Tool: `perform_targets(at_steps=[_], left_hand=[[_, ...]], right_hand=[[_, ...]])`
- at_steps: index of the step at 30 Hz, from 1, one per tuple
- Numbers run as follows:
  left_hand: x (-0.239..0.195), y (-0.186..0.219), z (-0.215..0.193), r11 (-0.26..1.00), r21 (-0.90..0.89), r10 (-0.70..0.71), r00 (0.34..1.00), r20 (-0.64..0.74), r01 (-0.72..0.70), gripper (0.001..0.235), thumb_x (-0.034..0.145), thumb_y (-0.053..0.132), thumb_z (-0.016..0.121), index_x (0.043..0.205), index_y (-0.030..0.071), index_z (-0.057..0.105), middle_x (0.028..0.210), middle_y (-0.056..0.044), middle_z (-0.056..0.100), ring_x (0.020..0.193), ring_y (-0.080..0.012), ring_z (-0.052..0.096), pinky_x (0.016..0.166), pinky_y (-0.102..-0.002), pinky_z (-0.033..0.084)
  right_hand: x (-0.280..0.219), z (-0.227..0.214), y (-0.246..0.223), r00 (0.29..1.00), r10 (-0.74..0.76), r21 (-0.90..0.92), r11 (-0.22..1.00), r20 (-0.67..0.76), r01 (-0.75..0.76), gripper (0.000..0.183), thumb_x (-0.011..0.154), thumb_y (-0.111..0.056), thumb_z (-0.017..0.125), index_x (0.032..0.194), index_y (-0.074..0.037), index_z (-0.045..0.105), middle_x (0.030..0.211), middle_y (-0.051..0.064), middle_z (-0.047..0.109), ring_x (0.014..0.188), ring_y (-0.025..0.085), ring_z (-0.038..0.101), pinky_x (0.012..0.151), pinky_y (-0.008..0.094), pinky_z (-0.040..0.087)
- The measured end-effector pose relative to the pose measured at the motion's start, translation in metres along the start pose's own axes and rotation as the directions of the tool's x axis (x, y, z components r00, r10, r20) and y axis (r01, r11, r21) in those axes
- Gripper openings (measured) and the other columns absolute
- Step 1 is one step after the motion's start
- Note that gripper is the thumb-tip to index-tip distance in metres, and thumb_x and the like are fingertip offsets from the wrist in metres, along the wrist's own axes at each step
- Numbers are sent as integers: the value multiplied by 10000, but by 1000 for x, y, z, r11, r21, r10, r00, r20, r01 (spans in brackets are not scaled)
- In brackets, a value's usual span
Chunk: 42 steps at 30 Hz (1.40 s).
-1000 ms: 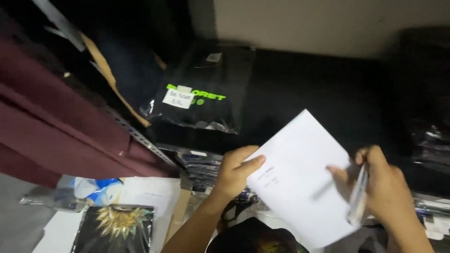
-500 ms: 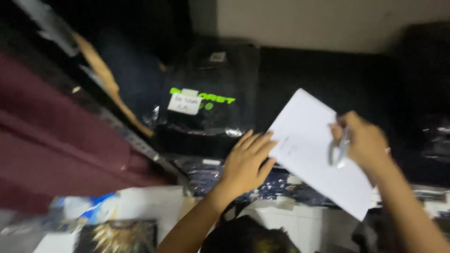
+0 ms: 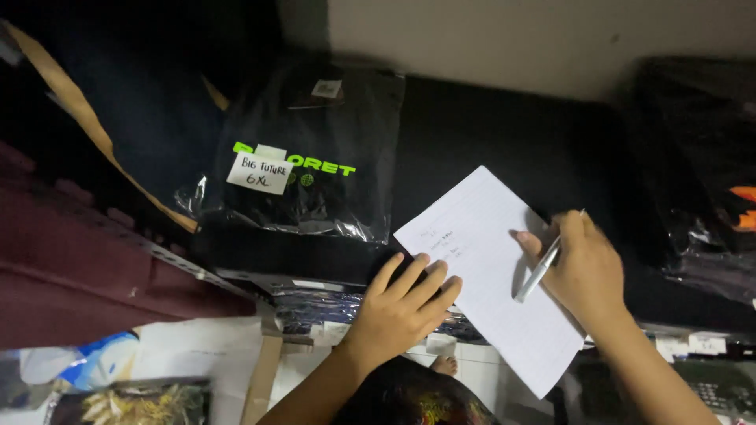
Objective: The person writes on a notepad with a pen while surrounded by packaged clothes. They then pick up a packaged shirt, move it to a different location, and continue writing on the notepad.
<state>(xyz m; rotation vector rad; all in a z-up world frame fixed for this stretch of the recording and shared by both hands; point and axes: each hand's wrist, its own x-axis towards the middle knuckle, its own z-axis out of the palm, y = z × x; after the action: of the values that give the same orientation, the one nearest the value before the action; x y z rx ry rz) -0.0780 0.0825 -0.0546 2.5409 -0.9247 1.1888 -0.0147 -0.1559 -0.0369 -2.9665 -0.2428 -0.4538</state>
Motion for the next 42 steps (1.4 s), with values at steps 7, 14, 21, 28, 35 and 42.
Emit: perform_targets(at_steps=[7,14,21,28,35,42], left_hand=[[3,26,13,972,-84,-226,971,-77,219,221,726,259,681,898,141,606,963,-48,585,957,-237,544,828,-407,405],[-1,47,32,943,-43,-330,906,-264,331,52,791,122,613,814,109,658,826,-48,635,845,-223,588,765,-428,444],[-9,52,41,973,-49,-231,947,-223,225,135,876,76,498,851,94,629,872,-21,608,898,-153,571,861,-309,420],[-1,34,36,973,-128,-222,930,-294,192,109,832,3,557,762,81,584,801,-8,577,802,-133,568,705,-269,443],[-10,36,46,977,-108,-210,898,-387,182,94,856,95,559,797,119,629,835,28,602,860,-111,572,764,-284,425],[-14,47,72,957,-181,-289,807,-515,227,113,863,97,523,842,129,629,857,23,602,881,-132,587,851,-352,431]], right_hand=[[25,-39,-15,991,-136,792,603,-14,94,325,886,-320,330,976,-9,360,1065,203,570,832,247,616,688,295,488],[27,18,-24,956,-230,930,-276,180,-242,386,875,-411,423,871,-37,518,762,143,562,571,198,510,475,282,427],[51,26,-1,887,-431,964,-117,166,-237,252,808,109,327,905,23,542,738,162,598,581,189,599,521,250,529],[30,13,-7,735,-672,994,107,86,-19,209,769,-210,625,867,-43,545,791,108,637,650,147,670,502,174,569],[9,18,-20,837,-530,911,399,133,107,192,701,-26,614,565,-47,480,576,47,578,532,98,568,476,184,480],[14,19,-29,832,-554,838,460,13,293,241,609,40,621,442,-63,481,335,37,461,287,88,376,308,199,357]])
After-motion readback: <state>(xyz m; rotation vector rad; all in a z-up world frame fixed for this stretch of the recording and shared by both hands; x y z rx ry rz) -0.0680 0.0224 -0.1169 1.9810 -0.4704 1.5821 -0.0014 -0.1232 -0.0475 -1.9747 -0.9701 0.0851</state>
